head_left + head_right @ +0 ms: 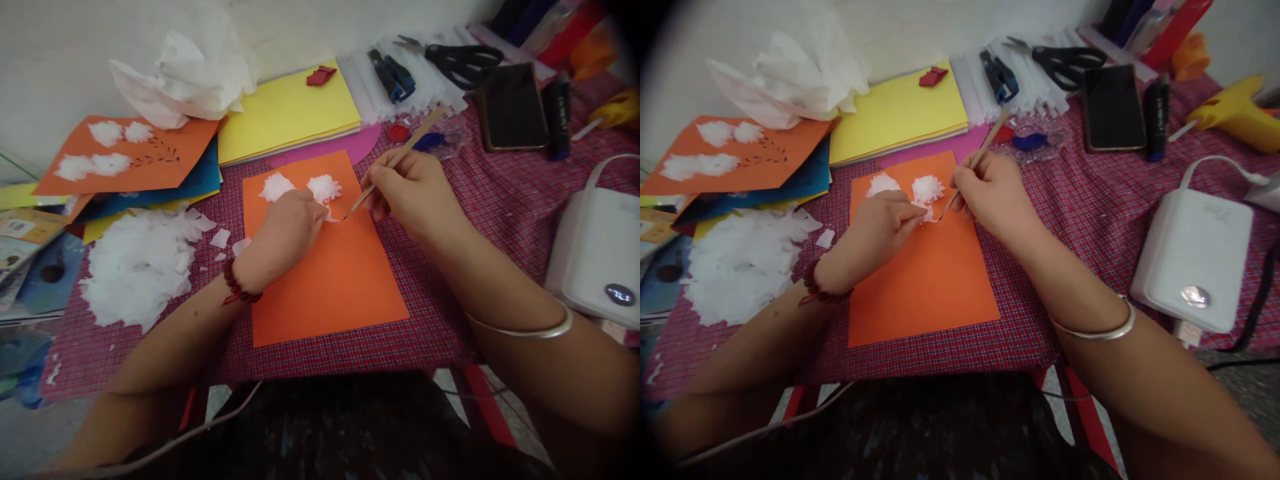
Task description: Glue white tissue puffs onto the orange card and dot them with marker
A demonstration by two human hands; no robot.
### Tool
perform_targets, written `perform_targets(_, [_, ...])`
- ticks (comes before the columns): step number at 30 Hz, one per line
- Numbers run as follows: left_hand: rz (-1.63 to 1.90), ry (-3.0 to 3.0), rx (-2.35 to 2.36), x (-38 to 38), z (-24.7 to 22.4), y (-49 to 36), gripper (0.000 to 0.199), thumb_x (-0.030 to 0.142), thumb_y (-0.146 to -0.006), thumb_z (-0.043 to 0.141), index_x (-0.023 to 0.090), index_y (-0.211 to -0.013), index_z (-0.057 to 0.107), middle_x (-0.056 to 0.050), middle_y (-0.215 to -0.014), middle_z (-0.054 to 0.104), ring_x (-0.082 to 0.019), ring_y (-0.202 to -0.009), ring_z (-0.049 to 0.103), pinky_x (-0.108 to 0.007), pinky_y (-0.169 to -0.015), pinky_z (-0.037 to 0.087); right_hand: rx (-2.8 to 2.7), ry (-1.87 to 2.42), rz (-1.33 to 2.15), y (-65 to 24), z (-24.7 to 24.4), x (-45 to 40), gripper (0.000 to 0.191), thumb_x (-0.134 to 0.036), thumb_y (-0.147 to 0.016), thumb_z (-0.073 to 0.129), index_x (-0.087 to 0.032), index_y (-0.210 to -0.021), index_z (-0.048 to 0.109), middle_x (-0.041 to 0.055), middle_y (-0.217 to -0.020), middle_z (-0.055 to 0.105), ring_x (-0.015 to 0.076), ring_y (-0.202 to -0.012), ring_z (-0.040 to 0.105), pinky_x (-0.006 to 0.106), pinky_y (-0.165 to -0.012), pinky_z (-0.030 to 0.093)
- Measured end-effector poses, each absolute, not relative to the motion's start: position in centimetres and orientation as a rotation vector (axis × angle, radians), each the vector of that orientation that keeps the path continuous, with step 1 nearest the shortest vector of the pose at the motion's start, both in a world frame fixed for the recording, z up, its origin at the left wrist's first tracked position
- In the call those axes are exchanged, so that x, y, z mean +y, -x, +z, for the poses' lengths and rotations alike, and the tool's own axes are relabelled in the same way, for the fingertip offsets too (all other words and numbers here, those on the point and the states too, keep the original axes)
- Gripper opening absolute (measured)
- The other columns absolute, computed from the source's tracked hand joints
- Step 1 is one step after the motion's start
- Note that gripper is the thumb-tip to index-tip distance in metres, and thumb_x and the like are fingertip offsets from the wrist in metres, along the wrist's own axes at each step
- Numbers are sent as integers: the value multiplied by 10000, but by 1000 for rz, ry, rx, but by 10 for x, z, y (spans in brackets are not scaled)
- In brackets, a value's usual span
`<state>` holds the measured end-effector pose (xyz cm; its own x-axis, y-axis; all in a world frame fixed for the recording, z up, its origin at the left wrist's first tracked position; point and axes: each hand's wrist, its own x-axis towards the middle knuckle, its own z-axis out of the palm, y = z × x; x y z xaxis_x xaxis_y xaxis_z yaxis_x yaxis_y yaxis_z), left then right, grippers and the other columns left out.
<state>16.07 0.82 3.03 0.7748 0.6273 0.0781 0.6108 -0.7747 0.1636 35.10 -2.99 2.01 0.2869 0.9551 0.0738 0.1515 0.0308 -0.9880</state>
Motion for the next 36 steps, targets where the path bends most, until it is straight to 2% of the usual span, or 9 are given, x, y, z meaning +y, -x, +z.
perform_targets(7, [594,-2460,1011,10,37,-160,156,177,-854,600,178,-715,670,-30,-779,676,-136,-725,579,-286,-671,455,-1068,1369,902,-350,20,-28,262,-99,-905,515,-194,-666,568,-37,-479,589,100,-348,495,221,-370,361])
perform_targets(11, [542,-2124,1042,12,33,-163,138,196,-816,643,171,-691,590,8,-641,605,-103,-593,518,-244,-542,400,-1032,1399,922,-354,23,-28,261,-69,-893,492,-189,-676,571,-27,-481,599,102,-363,497,219,-380,365])
perform_targets(14, [529,-1981,1058,15,27,-164,129,151,-759,674,180,-751,549,43,-623,553,-83,-555,479,-216,-500,358,-1030,1377,900,-355,24,-29,248,-63,-876,508,-193,-677,578,-23,-492,609,96,-369,506,216,-378,378])
perform_targets(17, [484,-2058,1097,14,25,-163,141,93,-724,654,175,-713,541,47,-615,542,-79,-558,473,-213,-506,349,-1043,1392,883,-354,24,-30,255,-86,-887,543,-204,-663,574,-37,-487,593,84,-361,497,211,-374,371])
perform_targets(23, [379,-2292,1200,9,31,-164,124,88,-758,594,152,-677,662,1,-648,623,-103,-607,528,-249,-556,368,-1104,1386,920,-347,20,-31,230,-111,-885,537,-207,-680,576,-41,-499,607,91,-363,498,216,-371,369])
perform_targets(27, [394,-2370,1227,13,29,-166,136,81,-742,592,149,-645,659,-8,-656,627,-108,-610,530,-259,-570,374,-1115,1381,970,-343,15,-31,223,-168,-889,588,-211,-671,572,-29,-516,630,92,-355,499,222,-364,372])
perform_targets(36, [399,-2317,1279,17,20,-174,113,120,-760,643,159,-661,683,-24,-667,660,-118,-594,518,-280,-586,375,-1132,1425,993,-336,14,-32,238,-97,-896,541,-200,-683,566,-5,-571,668,104,-369,531,247,-385,400])
